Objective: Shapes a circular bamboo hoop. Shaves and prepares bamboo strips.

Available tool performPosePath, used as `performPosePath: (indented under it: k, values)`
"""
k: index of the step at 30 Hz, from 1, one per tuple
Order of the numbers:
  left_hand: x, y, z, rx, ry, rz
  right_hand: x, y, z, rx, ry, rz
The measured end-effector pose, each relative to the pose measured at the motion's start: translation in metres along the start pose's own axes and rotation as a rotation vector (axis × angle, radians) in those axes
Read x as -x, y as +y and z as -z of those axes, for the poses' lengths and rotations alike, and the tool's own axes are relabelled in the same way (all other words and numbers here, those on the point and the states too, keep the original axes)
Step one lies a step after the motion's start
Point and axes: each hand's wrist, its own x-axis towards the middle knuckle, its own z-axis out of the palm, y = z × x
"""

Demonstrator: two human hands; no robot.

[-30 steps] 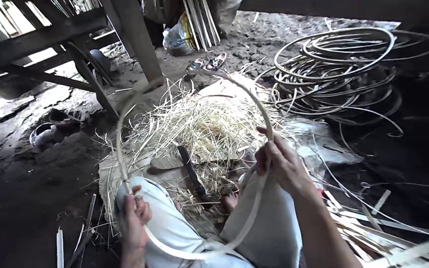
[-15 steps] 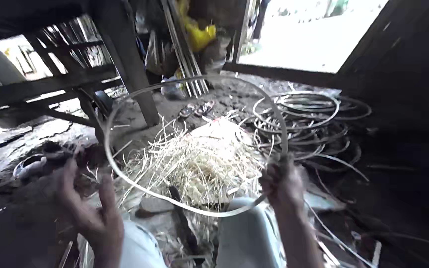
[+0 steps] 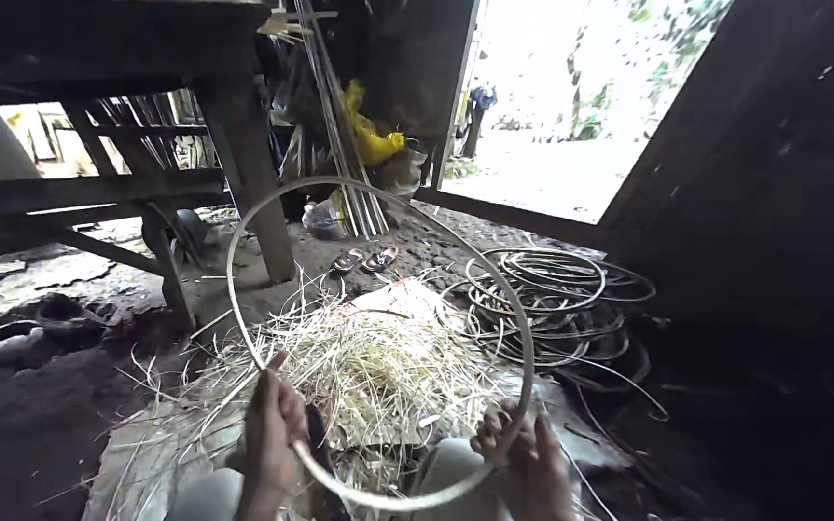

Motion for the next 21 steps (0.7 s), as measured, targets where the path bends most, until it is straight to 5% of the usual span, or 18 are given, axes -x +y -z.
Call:
performPosePath:
  k: [4, 8, 13, 21]
  values:
    - [0.021, 0.039, 0.065, -0.362, -0.198, 0.032, -0.003, -0.041, 0.026, 0.398, -0.245, 0.012]
    - [0.057, 0.038, 0.09, -0.52, -0.319, 0.12, 0.009, -0.047, 0.02, 0.462, -0.463, -0.077]
    - [0.059, 0.03, 0.097, -0.512, -0.16, 0.039, 0.014, -0.024, -0.001, 0.567, -0.408, -0.09]
    - [0.066, 0.033, 0.096, -0.463, 0.022, 0.009, 0.006, -0.026, -0.03, 0.726, -0.56, -0.21]
